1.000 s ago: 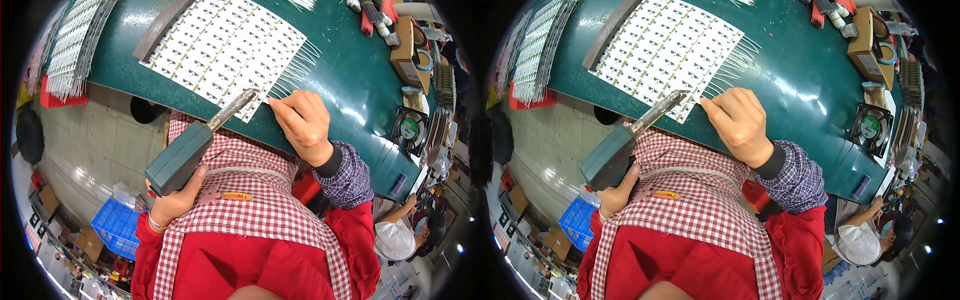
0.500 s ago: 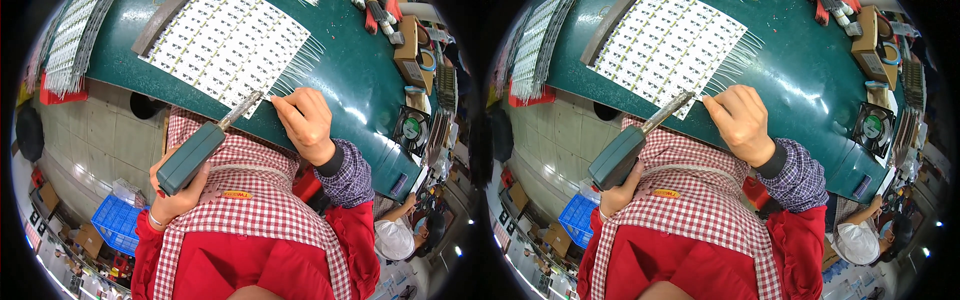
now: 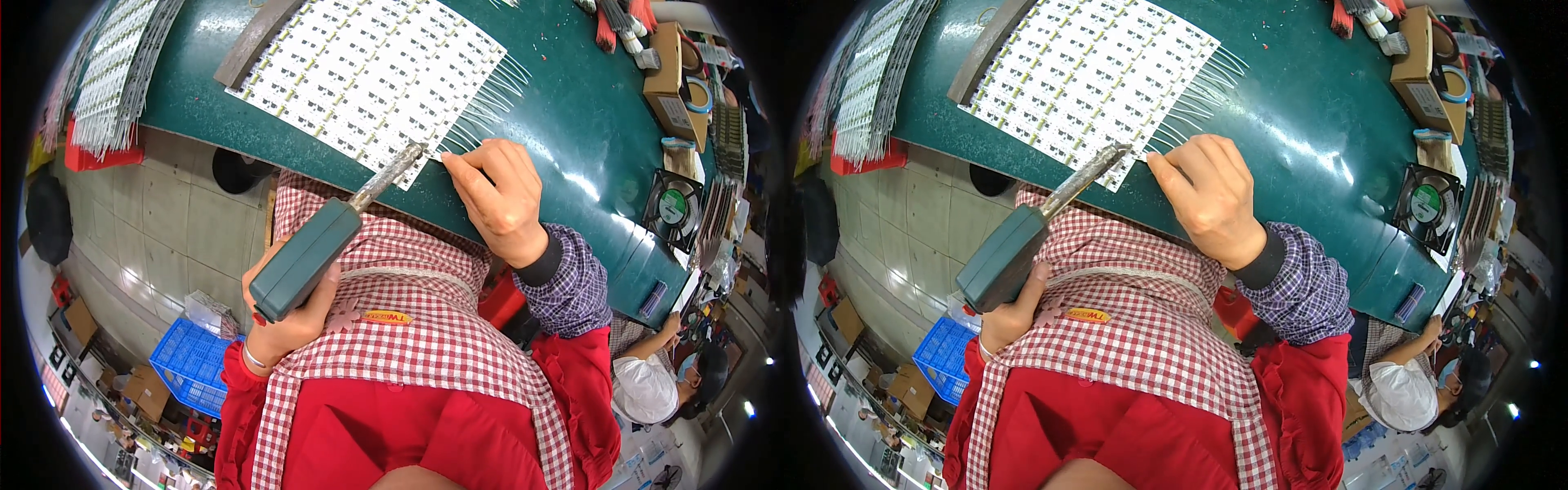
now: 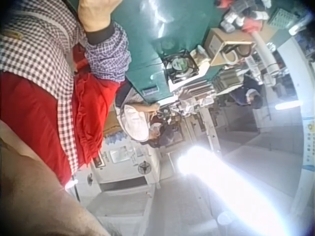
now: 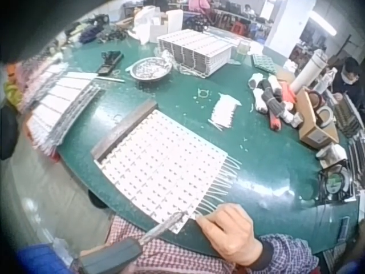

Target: The person solders electrical components onto a circuit board by positioning wire pieces by hand and bonding them with a soldering iron.

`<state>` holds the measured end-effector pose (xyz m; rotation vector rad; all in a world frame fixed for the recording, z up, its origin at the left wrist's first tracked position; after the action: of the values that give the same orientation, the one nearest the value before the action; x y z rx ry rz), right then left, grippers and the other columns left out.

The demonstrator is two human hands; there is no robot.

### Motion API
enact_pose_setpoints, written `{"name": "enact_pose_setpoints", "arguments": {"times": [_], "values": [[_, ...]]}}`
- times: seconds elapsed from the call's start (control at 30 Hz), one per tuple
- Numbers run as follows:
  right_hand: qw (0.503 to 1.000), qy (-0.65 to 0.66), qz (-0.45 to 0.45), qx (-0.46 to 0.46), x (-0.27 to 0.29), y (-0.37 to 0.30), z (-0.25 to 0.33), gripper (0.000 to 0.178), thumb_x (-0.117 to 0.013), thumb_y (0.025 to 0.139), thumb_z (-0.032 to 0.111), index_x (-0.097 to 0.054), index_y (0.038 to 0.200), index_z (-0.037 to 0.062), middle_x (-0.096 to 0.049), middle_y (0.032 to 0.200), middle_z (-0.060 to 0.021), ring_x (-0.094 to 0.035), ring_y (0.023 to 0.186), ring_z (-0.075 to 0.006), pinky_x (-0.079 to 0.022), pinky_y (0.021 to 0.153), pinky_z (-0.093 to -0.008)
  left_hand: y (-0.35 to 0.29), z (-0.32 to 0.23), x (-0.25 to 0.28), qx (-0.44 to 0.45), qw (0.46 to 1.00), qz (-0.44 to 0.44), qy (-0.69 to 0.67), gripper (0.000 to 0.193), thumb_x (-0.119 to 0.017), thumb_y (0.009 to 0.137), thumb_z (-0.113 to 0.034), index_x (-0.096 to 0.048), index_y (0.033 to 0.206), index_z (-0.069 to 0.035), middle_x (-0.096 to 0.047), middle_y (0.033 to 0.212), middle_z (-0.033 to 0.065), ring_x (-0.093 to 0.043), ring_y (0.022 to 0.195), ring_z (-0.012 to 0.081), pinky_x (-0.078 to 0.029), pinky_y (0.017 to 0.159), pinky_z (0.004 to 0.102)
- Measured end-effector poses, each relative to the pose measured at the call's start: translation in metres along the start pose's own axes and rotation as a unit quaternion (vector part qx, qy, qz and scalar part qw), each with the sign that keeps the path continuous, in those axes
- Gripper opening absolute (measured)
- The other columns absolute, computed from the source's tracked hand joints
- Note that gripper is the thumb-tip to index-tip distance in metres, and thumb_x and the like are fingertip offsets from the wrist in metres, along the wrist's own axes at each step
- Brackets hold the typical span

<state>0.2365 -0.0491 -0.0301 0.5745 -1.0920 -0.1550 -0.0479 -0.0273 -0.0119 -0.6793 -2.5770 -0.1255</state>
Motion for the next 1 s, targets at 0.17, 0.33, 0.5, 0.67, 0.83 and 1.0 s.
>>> {"name": "enact_pose_setpoints", "arguments": {"times": [0.17,0.33,0.5,0.67,0.83,1.0], "values": [[1.000,-0.006,0.000,0.000,0.000,-0.001,0.000,0.026,-0.070,0.071,0.002,-0.070,0.097,0.0011,-0.060,0.080,-0.0061,-0.060,0.073,-0.0242,-0.051,0.074,-0.0382,-0.004,-0.001,0.002,-0.011,1.000,-0.023,0.014,0.021,-0.079,0.078,-0.003,-0.074,0.097,0.005,-0.073,0.089,0.0175,-0.072,0.072,0.0270,-0.057,0.064,0.0328],[1.000,-0.011,0.006,-0.005,0.002,-0.002,0.001,0.026,-0.070,0.071,0.002,-0.071,0.098,0.0016,-0.061,0.080,-0.0057,-0.061,0.074,-0.0239,-0.051,0.074,-0.0378,-0.008,0.004,0.000,-0.006,1.000,-0.013,-0.008,0.025,-0.078,0.084,-0.004,-0.073,0.107,0.005,-0.074,0.097,0.0150,-0.070,0.081,0.0228,-0.055,0.072,0.0317],[1.000,-0.025,0.002,-0.007,0.008,-0.005,0.004,0.027,-0.070,0.071,0.002,-0.071,0.097,0.0011,-0.062,0.081,-0.0059,-0.062,0.074,-0.0235,-0.053,0.076,-0.0383,-0.005,0.001,0.002,-0.028,0.999,-0.031,0.008,0.022,-0.080,0.078,-0.002,-0.074,0.098,0.006,-0.074,0.090,0.0174,-0.072,0.072,0.0267,-0.057,0.064,0.0329],[0.998,-0.055,-0.017,-0.004,0.019,-0.007,0.013,0.026,-0.070,0.071,0.003,-0.072,0.097,0.0003,-0.062,0.081,-0.0053,-0.063,0.076,-0.0224,-0.054,0.080,-0.0404,-0.006,0.001,0.004,-0.014,0.999,-0.038,0.008,0.021,-0.080,0.077,-0.001,-0.074,0.096,0.006,-0.073,0.089,0.0167,-0.072,0.072,0.0275,-0.057,0.065,0.0338],[0.999,-0.029,-0.013,0.023,0.007,0.000,0.011,0.023,-0.067,0.076,0.006,-0.072,0.098,0.0011,-0.063,0.083,-0.0049,-0.063,0.077,-0.0216,-0.054,0.083,-0.0434,-0.010,0.006,0.005,-0.022,1.000,-0.008,-0.004,0.023,-0.078,0.084,-0.003,-0.073,0.105,0.005,-0.074,0.098,0.0148,-0.070,0.084,0.0233,-0.056,0.074,0.0326],[1.000,-0.019,-0.001,0.016,0.000,-0.001,0.008,0.024,-0.072,0.073,0.002,-0.072,0.097,0.0017,-0.062,0.082,-0.0056,-0.063,0.076,-0.0227,-0.056,0.083,-0.0437,-0.008,0.006,-0.001,-0.056,0.998,-0.025,0.012,0.019,-0.079,0.077,-0.001,-0.074,0.095,0.005,-0.073,0.088,0.0166,-0.071,0.073,0.0292,-0.057,0.066,0.0349]]}}
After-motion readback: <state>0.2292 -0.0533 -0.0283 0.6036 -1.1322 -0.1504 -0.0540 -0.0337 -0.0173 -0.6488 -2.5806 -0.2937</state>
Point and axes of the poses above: each hand's wrist, its own y-axis towards the middle knuckle, its own x-axis out of the back of the hand, z = x × y, the point moved 2 cm from there along y, towards the middle knuckle
